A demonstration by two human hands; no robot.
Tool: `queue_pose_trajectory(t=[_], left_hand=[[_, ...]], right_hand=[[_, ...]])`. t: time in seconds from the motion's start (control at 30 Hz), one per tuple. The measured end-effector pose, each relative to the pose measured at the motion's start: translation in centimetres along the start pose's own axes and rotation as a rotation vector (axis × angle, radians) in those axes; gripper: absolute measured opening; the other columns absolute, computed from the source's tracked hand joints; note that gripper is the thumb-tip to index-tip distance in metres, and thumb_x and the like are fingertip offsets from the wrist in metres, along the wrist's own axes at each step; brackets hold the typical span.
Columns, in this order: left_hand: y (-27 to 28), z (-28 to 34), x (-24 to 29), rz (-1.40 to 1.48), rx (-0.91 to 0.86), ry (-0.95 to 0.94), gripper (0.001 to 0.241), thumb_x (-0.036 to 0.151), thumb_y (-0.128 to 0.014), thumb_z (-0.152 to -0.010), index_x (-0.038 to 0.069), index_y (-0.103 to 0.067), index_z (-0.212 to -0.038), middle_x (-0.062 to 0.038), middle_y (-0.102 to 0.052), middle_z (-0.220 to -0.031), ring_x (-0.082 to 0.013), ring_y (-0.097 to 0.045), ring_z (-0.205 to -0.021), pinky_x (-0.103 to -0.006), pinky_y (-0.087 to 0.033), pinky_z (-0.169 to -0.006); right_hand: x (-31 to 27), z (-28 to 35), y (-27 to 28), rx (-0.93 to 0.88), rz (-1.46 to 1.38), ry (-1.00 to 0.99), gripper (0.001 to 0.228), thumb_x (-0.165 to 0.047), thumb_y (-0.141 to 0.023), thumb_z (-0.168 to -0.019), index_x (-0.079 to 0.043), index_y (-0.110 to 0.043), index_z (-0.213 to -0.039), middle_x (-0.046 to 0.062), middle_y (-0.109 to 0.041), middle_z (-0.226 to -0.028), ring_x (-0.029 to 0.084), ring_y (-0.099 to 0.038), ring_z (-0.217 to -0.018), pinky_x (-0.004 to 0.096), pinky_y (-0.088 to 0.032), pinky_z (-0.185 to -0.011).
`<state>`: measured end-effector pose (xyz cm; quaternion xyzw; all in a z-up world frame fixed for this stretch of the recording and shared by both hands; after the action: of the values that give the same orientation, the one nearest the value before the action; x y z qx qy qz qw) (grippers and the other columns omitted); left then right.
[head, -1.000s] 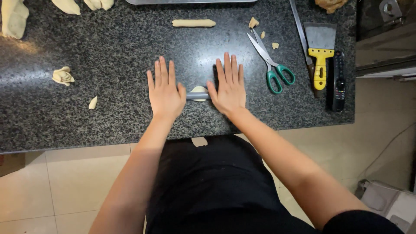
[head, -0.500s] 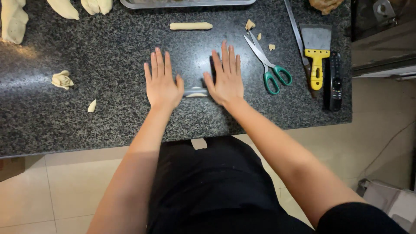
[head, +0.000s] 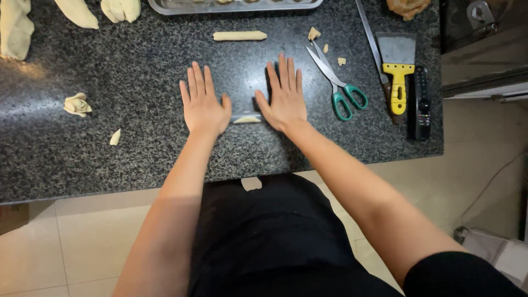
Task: Preparing decorative roses from dough for baking.
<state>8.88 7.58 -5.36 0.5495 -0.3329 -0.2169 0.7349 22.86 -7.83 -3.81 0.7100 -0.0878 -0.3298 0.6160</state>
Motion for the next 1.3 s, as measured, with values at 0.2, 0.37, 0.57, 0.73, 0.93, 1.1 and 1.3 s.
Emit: queue_pose_trajectory(t=[0.2,0.37,0.57,0.73,0.93,1.1,1.3], left_hand=[[0.9,0.1,0.2,0.032,0.036,-0.034,0.081,0.039,-0.044,-0.098,0.0,-0.018,-0.164,-0.02,-0.008,-0.172,-0.0315,-0.005,-0.159,-0.0499,-0.003,-0.128],[0.7,2.6,0.1,0.048,0.133,-0.106,0.076,0.034,-0.048,-0.098,-0.001,-0.028,-0.162,-0.023,-0.017,-0.171,-0.0345,-0.012,-0.159,-0.0524,-0.007,-0.128],[0.9,3.8,-0.1,0.063,0.177,-0.134,0.073,0.033,-0.05,-0.098,-0.004,-0.036,-0.159,-0.025,-0.022,-0.169,-0.0371,-0.016,-0.158,-0.0533,-0.01,-0.127],[0.5,4.6,0.2,0.051,0.255,-0.208,0.066,0.029,-0.054,-0.101,-0.008,-0.042,-0.154,-0.03,-0.025,-0.167,-0.0417,-0.02,-0.157,-0.0551,-0.013,-0.126],[1.5,7.4,2.1,0.172,0.223,-0.37,0.048,0.019,-0.054,-0.104,0.0,-0.051,-0.148,-0.023,-0.038,-0.163,-0.0389,-0.032,-0.154,-0.0545,-0.021,-0.129],[-0.2,9.8,2.2,0.084,0.148,-0.521,0.055,0.022,-0.054,-0.101,-0.001,-0.048,-0.15,-0.019,-0.039,-0.163,-0.0342,-0.033,-0.152,-0.0509,-0.023,-0.126],[-0.4,10.9,2.2,0.066,0.14,-0.529,0.057,0.02,-0.053,-0.099,0.0,-0.046,-0.152,-0.017,-0.038,-0.164,-0.0333,-0.031,-0.153,-0.0503,-0.023,-0.125]], right_hand=[[0.0,-0.2,0.2,0.028,-0.013,0.007,0.075,-0.05,-0.052,-0.103,-0.005,-0.034,-0.161,0.023,-0.012,-0.171,0.042,-0.008,-0.159,0.055,-0.008,-0.129],[-1.1,2.0,0.8,0.063,0.017,0.029,0.074,-0.048,-0.054,-0.101,-0.004,-0.038,-0.158,0.022,-0.016,-0.17,0.041,-0.011,-0.158,0.056,-0.009,-0.129],[0.6,3.6,1.9,0.199,-0.194,-0.012,0.06,-0.033,-0.058,-0.103,-0.002,-0.043,-0.152,0.023,-0.026,-0.167,0.042,-0.022,-0.156,0.055,-0.017,-0.128],[10.1,9.1,4.9,0.649,-0.225,-0.163,0.04,-0.014,-0.064,-0.104,-0.003,-0.052,-0.141,0.018,-0.044,-0.159,0.039,-0.041,-0.149,0.05,-0.03,-0.128],[20.6,17.4,9.1,0.704,0.023,-0.463,0.042,-0.006,-0.063,-0.102,-0.003,-0.054,-0.144,0.025,-0.04,-0.156,0.043,-0.038,-0.146,0.055,-0.029,-0.126],[21.2,18.8,9.1,0.643,0.127,-0.488,0.049,-0.007,-0.068,-0.099,-0.002,-0.052,-0.145,0.027,-0.037,-0.157,0.046,-0.032,-0.15,0.067,-0.013,-0.126],[14.4,14.9,8.0,0.587,0.037,-0.233,0.05,-0.005,-0.067,-0.098,-0.002,-0.052,-0.146,0.028,-0.043,-0.156,0.047,-0.032,-0.151,0.067,-0.012,-0.125]])
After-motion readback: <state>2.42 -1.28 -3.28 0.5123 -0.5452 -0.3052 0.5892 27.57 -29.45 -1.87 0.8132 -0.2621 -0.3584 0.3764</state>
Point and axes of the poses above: each hand's wrist, its own z-axis away from the middle knuckle, its own y-axis out of the back of the hand, x = y × z, the point moved 3 cm from there along -z, towards the middle knuckle
